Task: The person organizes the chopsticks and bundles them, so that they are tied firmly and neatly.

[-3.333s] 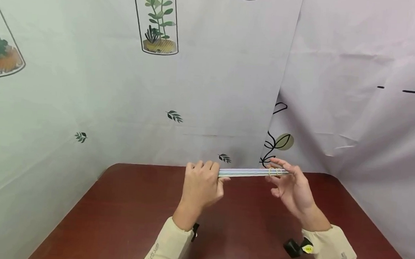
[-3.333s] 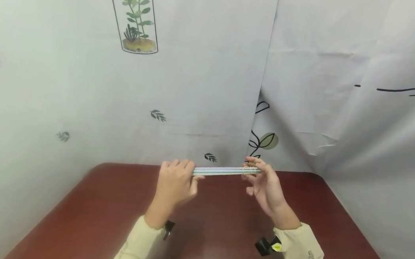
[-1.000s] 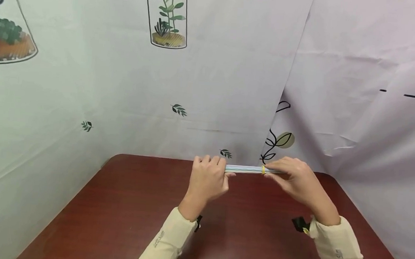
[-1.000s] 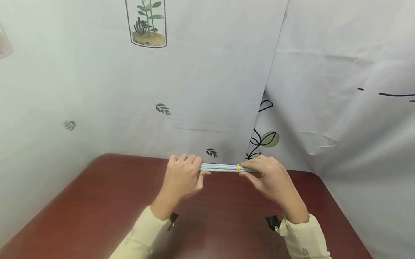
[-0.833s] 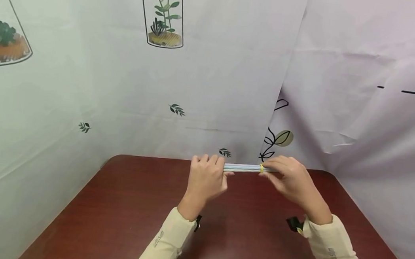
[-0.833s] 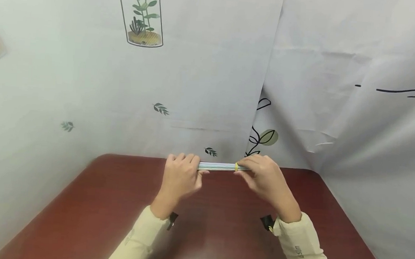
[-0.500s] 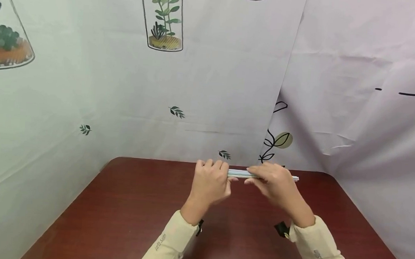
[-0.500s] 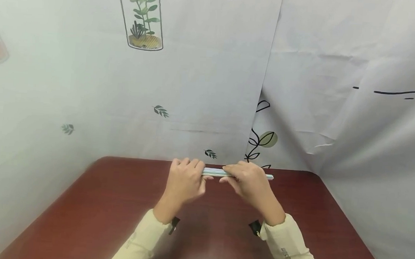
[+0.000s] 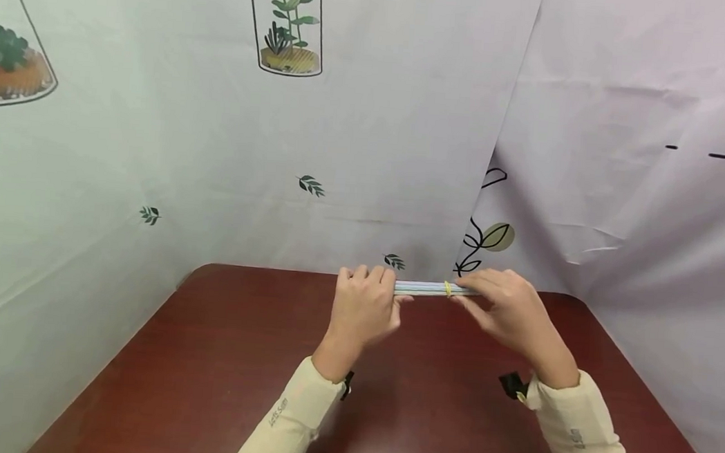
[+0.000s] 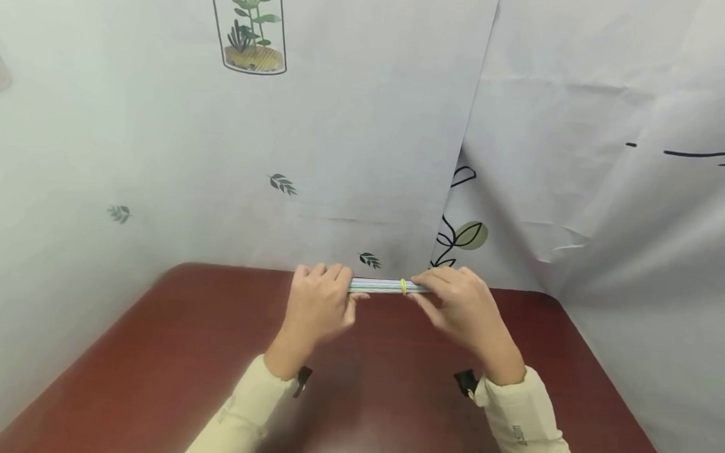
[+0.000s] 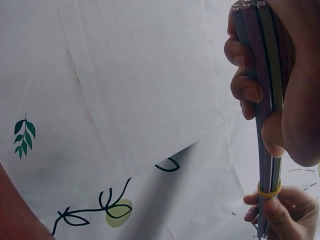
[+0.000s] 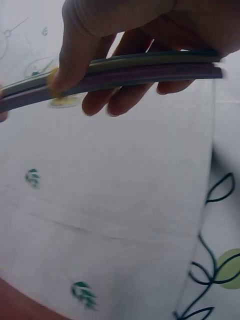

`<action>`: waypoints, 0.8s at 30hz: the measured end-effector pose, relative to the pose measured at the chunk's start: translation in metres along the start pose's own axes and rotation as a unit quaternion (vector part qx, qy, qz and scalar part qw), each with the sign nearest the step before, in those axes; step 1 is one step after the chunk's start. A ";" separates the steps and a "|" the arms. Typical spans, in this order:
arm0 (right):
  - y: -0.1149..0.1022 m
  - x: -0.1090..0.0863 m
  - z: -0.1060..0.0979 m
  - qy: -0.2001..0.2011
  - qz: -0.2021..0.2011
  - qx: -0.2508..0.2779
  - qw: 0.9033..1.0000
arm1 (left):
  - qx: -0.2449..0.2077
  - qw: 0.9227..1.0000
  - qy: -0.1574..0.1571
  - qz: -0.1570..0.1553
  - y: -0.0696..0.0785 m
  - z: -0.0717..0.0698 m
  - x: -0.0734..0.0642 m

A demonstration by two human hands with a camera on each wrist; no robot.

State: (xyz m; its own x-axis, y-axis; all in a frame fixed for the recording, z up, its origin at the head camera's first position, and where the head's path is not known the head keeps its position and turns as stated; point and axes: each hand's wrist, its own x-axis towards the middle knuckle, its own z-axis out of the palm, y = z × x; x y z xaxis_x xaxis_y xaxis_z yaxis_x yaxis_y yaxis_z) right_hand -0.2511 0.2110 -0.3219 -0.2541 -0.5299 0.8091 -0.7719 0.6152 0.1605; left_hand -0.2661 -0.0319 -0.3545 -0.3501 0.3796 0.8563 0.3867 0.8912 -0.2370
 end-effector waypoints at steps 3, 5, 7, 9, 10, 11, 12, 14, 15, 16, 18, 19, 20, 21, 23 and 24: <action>-0.003 0.002 0.006 0.014 -0.026 -0.002 1.000 | 0.002 1.000 0.010 0.003 0.003 0.000 0.000; -0.004 0.003 0.010 0.020 -0.036 -0.002 0.999 | 0.003 1.000 0.014 0.006 0.004 0.000 0.000; -0.006 0.004 0.014 0.031 -0.039 -0.003 0.999 | 0.005 1.000 0.016 0.004 0.005 0.000 0.001; -0.008 0.006 0.017 0.039 -0.037 -0.004 0.999 | 0.005 1.000 0.019 -0.002 0.007 0.000 0.001; -0.009 0.007 0.019 0.039 -0.038 -0.005 0.999 | 0.006 1.000 0.020 -0.002 0.008 0.000 0.001; -0.010 0.008 0.021 0.038 -0.042 -0.005 0.998 | 0.006 1.000 0.022 0.001 0.009 0.001 0.001; -0.011 0.009 0.023 0.035 -0.044 -0.006 0.998 | 0.007 1.000 0.023 0.004 0.010 0.001 0.001; -0.013 0.010 0.026 0.024 -0.048 -0.003 0.999 | 0.006 1.000 0.022 0.011 0.011 0.002 0.001; -0.013 0.010 0.027 0.017 -0.050 0.000 0.999 | 0.005 1.000 0.020 0.015 0.012 0.002 0.002; -0.014 0.011 0.027 0.008 -0.053 0.000 0.999 | 0.004 1.000 0.017 0.018 0.012 0.002 0.002; -0.013 0.011 0.025 0.001 -0.046 0.000 0.999 | 0.002 1.000 0.009 0.017 0.011 0.002 0.002; -0.012 0.010 0.023 0.003 -0.040 0.002 0.999 | 0.002 1.000 0.005 0.013 0.009 0.002 0.002; -0.011 0.009 0.020 0.005 -0.033 0.000 0.999 | 0.002 1.000 0.001 0.010 0.008 0.002 0.002; -0.010 0.008 0.018 0.007 -0.025 -0.001 1.000 | 0.001 1.000 0.001 0.007 0.006 0.001 0.001; -0.008 0.007 0.014 0.011 -0.012 -0.004 1.000 | 0.002 1.000 0.000 0.001 0.003 0.000 0.001; -0.007 0.007 0.012 0.012 -0.009 -0.004 1.000 | 0.002 1.000 0.001 -0.001 0.002 0.000 0.001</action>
State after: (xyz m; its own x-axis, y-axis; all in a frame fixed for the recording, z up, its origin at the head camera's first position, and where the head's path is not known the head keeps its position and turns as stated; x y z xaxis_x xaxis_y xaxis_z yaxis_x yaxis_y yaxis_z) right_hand -0.2546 0.1961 -0.3243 -0.2269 -0.5263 0.8195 -0.7707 0.6115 0.1793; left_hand -0.2652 -0.0302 -0.3542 -0.3484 0.3773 0.8581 0.3830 0.8928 -0.2370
